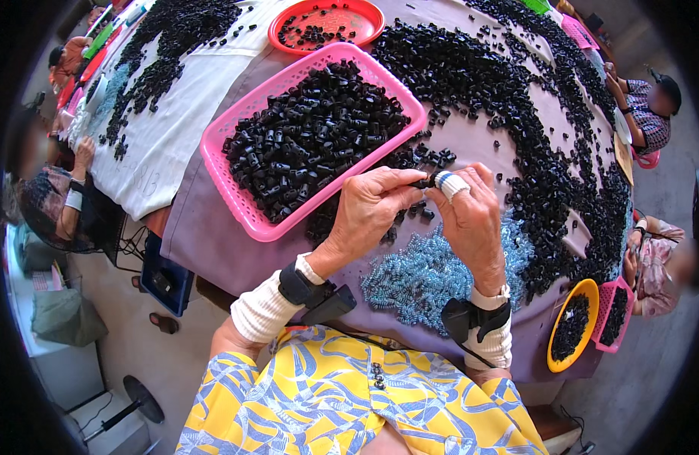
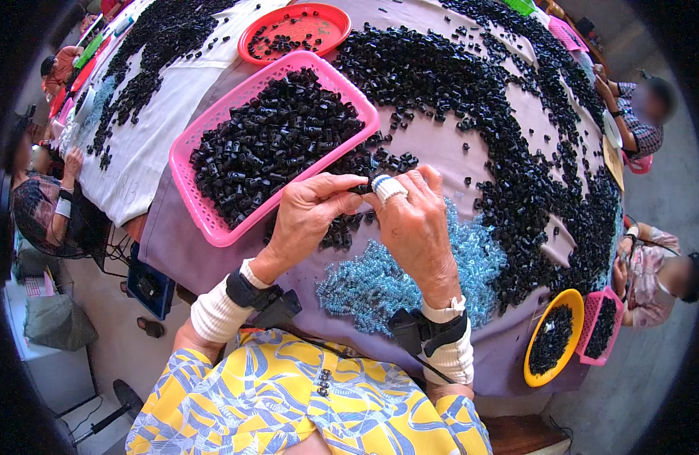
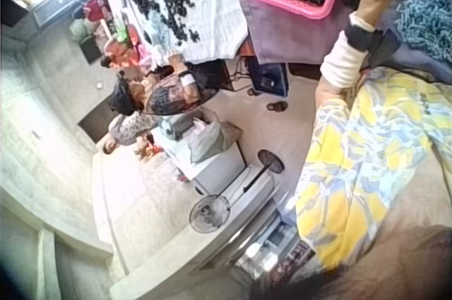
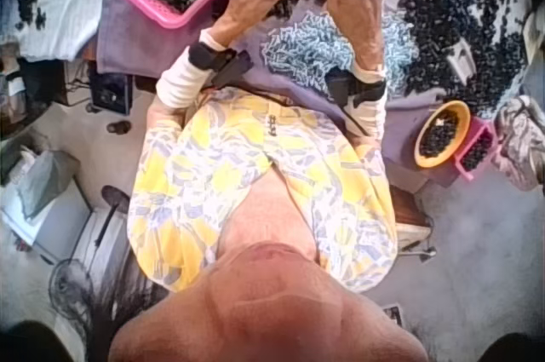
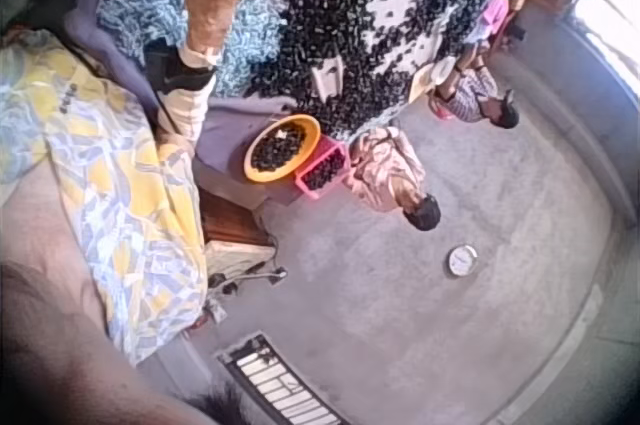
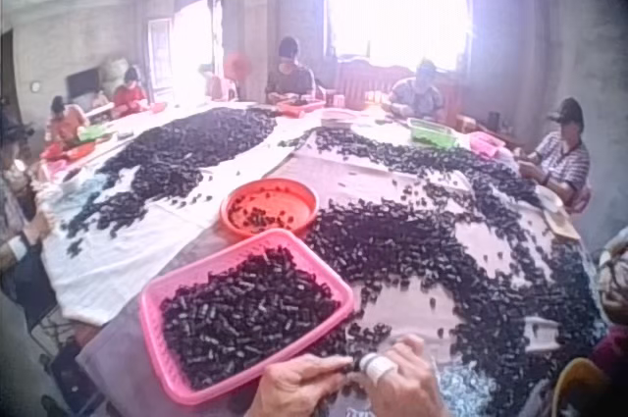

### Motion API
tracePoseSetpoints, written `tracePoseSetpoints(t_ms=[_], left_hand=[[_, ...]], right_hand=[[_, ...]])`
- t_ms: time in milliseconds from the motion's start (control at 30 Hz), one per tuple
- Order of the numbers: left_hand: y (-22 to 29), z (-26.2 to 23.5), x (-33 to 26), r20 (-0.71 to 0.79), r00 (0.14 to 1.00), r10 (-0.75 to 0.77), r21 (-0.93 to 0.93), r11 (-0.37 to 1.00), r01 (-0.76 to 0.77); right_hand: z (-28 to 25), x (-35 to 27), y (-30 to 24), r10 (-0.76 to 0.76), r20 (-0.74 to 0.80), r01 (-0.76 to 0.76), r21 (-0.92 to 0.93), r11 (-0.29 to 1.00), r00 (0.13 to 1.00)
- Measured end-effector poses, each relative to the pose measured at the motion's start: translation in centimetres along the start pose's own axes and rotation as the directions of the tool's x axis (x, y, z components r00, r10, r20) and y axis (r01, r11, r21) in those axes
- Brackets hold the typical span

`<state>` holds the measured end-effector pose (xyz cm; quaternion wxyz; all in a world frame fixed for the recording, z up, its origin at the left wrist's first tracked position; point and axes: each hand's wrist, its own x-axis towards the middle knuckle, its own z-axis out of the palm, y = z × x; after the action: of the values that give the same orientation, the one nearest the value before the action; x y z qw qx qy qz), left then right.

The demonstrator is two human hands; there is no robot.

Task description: Manually assembling small black plastic components by joining multiple pieces together.

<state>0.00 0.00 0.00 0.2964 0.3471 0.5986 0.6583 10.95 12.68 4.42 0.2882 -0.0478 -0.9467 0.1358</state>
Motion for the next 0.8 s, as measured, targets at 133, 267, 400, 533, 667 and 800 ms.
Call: tracePoseSetpoints(t_ms=[133,267,400,533,667,800], left_hand=[[0.4,0.3,0.0,-0.032,0.998,-0.058,-0.034,0.998,0.057],[0.0,0.4,0.0,-0.050,0.994,-0.100,-0.051,0.994,0.098],[0.0,0.5,0.0,-0.051,0.995,-0.081,-0.041,0.996,0.079],[0.0,0.5,-0.1,-0.071,0.995,-0.075,-0.083,0.994,0.069],[0.1,0.2,0.0,-0.033,0.995,-0.096,-0.049,0.994,0.095],[0.1,0.2,-0.2,-0.037,0.995,-0.089,-0.032,0.996,0.088]], right_hand=[[0.0,0.1,-0.1,-0.011,0.008,0.011,-0.043,0.999,1.000],[0.3,0.0,0.1,-0.016,-0.010,0.015,-0.079,0.997,1.000],[0.5,-0.2,0.1,0.026,-0.017,-0.027,-0.061,0.998,1.000],[0.6,-0.4,0.0,0.038,0.024,-0.036,-0.068,0.997,0.999],[0.8,-0.8,-0.1,0.048,0.081,-0.042,-0.073,0.996,0.996],[0.9,-0.9,-0.3,0.071,0.121,-0.063,-0.070,0.996,0.990]])
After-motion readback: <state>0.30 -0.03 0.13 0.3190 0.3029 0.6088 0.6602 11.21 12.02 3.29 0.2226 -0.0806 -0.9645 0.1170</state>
